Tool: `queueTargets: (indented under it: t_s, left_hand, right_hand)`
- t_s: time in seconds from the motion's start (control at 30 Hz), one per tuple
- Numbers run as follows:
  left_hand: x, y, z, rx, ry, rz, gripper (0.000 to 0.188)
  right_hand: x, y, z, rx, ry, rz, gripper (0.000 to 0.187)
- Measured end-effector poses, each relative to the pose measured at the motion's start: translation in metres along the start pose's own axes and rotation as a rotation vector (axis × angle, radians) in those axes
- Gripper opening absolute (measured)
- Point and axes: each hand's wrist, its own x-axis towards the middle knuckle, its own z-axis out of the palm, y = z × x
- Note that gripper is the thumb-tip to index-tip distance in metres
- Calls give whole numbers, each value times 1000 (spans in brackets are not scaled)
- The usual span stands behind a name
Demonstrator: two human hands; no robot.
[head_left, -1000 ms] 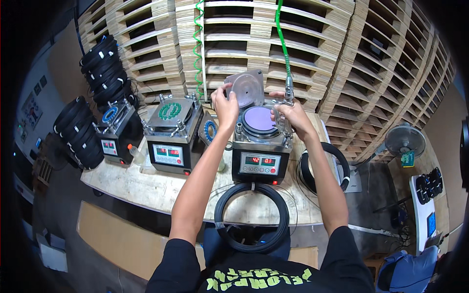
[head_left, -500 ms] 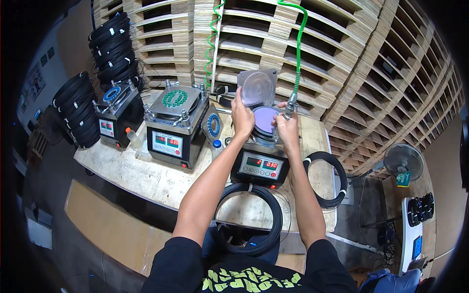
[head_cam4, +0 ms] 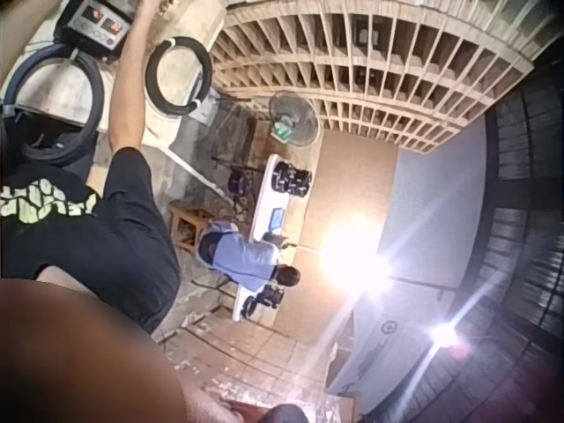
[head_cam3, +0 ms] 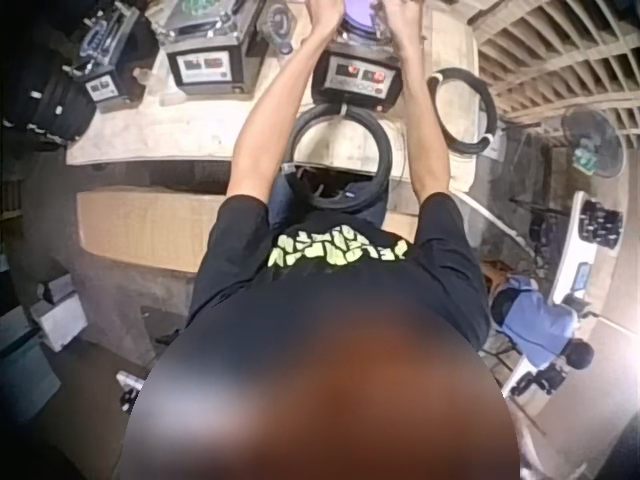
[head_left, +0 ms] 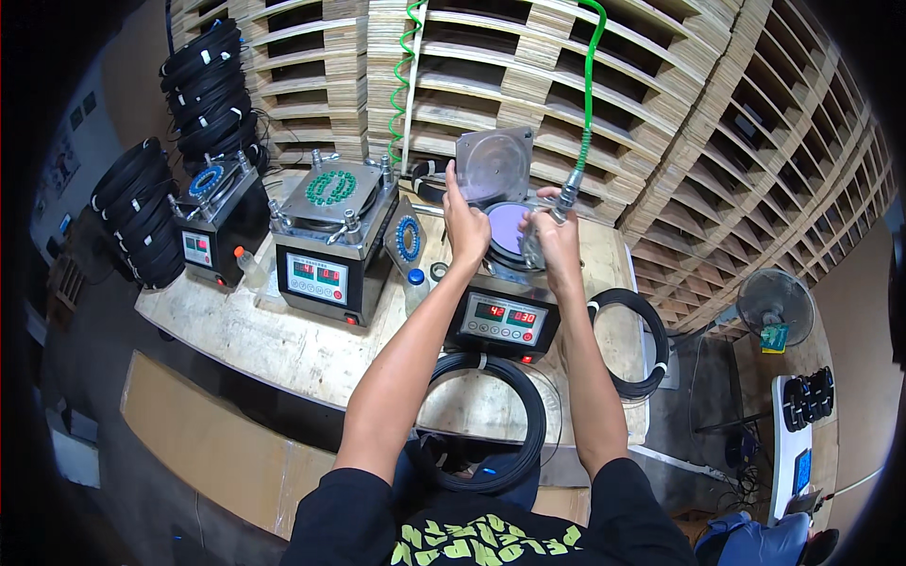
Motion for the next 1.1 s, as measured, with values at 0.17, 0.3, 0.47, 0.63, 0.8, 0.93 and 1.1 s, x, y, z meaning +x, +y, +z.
queueTargets:
  t_s: [0.17,0.3,0.47,0.63,0.8,0.93,1.1]
  left_hand:
    - [1,-6,5,-115,-33,-67,90]
    - [4,-13,8,-140,-42,-83,92]
    - [4,-15,7,-124,-55,-75,92]
    - [1,-8,5,-94,-8,-4,92]
    - [1,-5,-5,-58,-22,39,93]
    - [0,-1,-4,-75,-37,46,92]
    - [-1,2,-3,-74,-60,68,92]
  right_hand:
    - [11,14,20,-14,-54,-53,29]
    - [15,23,34,52,-77,-46,24]
    - [34,8,46,133,-18,-149,25]
    - [54,-4,53,374,79,-281,25]
    - [64,17,34,75,121,-215,22]
    - [82,35,12,-71,169,-178,22]
    - [103,23,1,311,203,-338,19]
